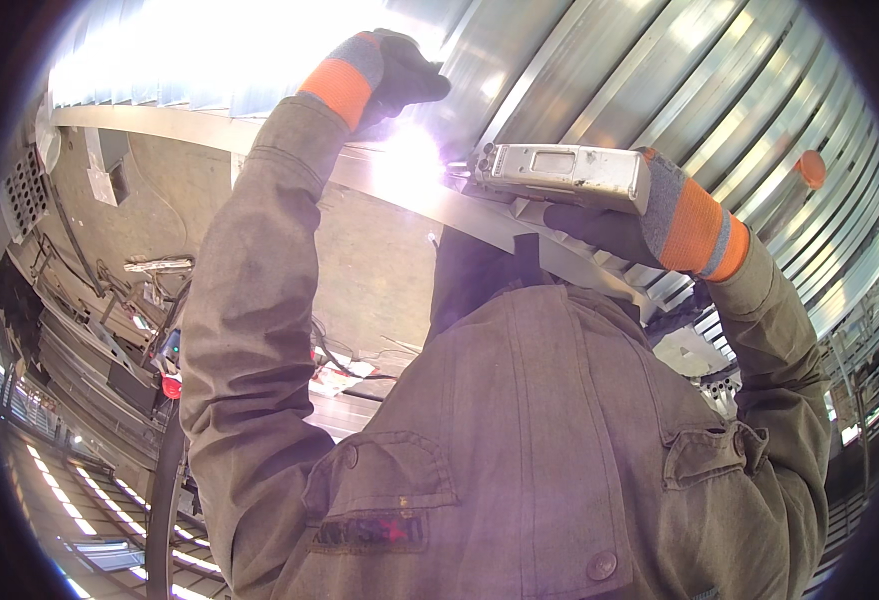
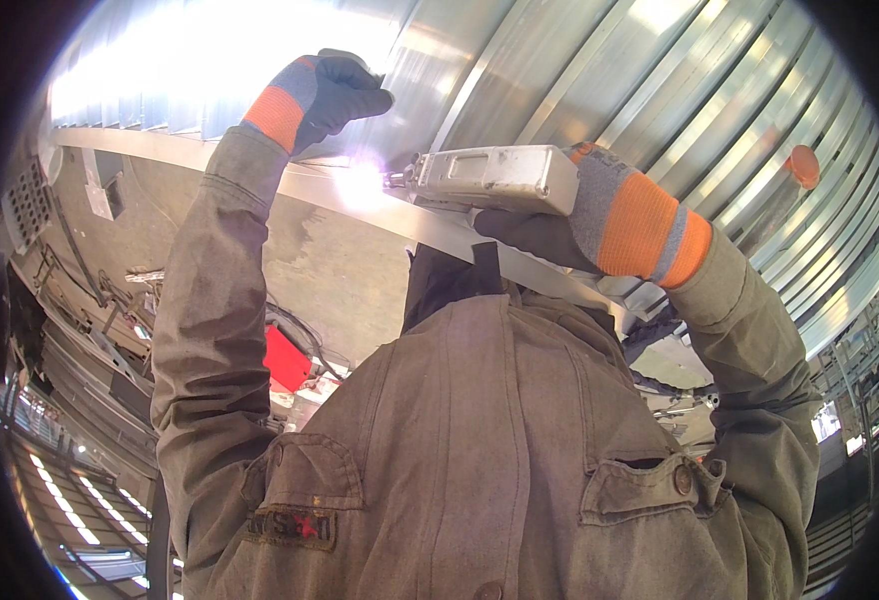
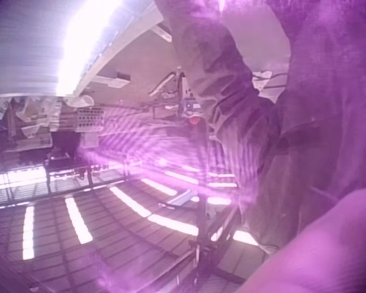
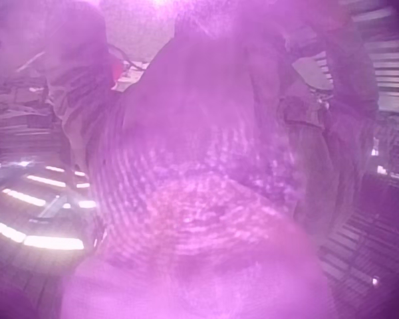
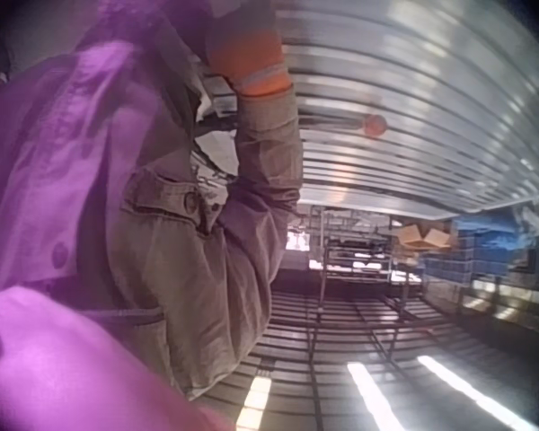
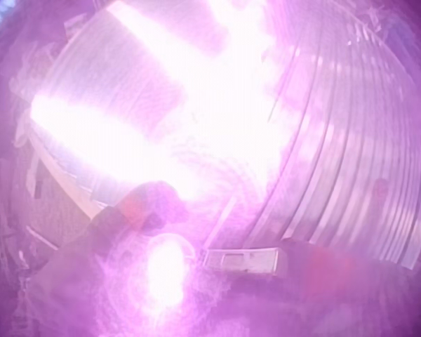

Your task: The person welds a metal strip to a curved metal panel using a handheld welding torch, then taps the joint with a rubber mallet. The person repeats this weld-and-tap cycle along the seam.

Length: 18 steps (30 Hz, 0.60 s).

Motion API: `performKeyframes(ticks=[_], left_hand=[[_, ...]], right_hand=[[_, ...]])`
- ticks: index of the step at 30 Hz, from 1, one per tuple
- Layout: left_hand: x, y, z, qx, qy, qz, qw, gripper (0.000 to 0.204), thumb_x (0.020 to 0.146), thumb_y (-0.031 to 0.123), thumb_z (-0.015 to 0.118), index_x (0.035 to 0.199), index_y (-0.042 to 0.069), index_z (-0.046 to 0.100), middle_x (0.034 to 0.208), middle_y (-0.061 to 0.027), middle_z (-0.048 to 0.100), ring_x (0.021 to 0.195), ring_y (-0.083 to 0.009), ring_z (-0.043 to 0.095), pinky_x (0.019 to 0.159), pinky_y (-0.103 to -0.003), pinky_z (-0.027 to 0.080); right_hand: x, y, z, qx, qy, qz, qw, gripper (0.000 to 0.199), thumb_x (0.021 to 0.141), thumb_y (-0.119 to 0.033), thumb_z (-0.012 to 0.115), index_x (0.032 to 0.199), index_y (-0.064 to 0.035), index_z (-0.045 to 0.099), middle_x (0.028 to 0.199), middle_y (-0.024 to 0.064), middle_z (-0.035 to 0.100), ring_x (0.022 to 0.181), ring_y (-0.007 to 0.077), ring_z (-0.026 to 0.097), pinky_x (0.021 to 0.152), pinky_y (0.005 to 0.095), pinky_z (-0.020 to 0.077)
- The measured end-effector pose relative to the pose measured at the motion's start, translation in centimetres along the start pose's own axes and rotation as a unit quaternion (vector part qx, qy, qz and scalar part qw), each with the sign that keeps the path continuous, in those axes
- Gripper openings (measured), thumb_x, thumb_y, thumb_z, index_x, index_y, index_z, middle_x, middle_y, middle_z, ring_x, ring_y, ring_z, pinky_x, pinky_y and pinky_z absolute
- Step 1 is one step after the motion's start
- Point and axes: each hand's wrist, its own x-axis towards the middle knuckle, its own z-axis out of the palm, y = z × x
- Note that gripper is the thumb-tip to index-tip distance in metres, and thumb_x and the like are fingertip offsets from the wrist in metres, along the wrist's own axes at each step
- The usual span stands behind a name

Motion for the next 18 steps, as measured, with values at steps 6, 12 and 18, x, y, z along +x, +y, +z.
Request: performKeyframes(ticks=[6,12,18], left_hand=[[0.42,-0.07,0.29,0.005,0.007,-0.008,1.000,0.048,0.083,0.047,0.066,0.101,0.004,0.076,0.092,-0.0137,0.075,0.082,-0.0288,0.071,0.074,-0.046,0.057],[0.22,-0.41,0.72,-0.014,0.038,0.002,0.999,0.047,0.082,0.046,0.066,0.100,0.004,0.075,0.090,-0.0132,0.074,0.080,-0.0285,0.069,0.074,-0.045,0.057],[0.09,-0.27,0.61,-0.029,0.021,-0.010,0.999,0.044,0.082,0.043,0.067,0.102,0.004,0.073,0.090,-0.0119,0.072,0.080,-0.0262,0.067,0.072,-0.043,0.056]], right_hand=[[-0.23,0.41,-0.17,0.072,-0.002,-0.023,0.997,0.042,0.099,-0.012,0.074,0.140,-0.0077,0.067,0.109,0.0061,0.078,0.088,0.0118,0.073,0.078,0.0292,0.0615],[-0.30,0.51,-0.16,0.054,-0.006,-0.026,0.998,0.041,0.099,-0.012,0.074,0.139,-0.0076,0.067,0.110,0.0066,0.078,0.089,0.0128,0.073,0.080,0.0299,0.0614],[-0.34,0.30,-0.16,0.021,-0.008,-0.020,1.000,0.039,0.099,-0.014,0.074,0.137,-0.0080,0.068,0.108,0.0069,0.078,0.089,0.0139,0.073,0.080,0.0303,0.0612]])
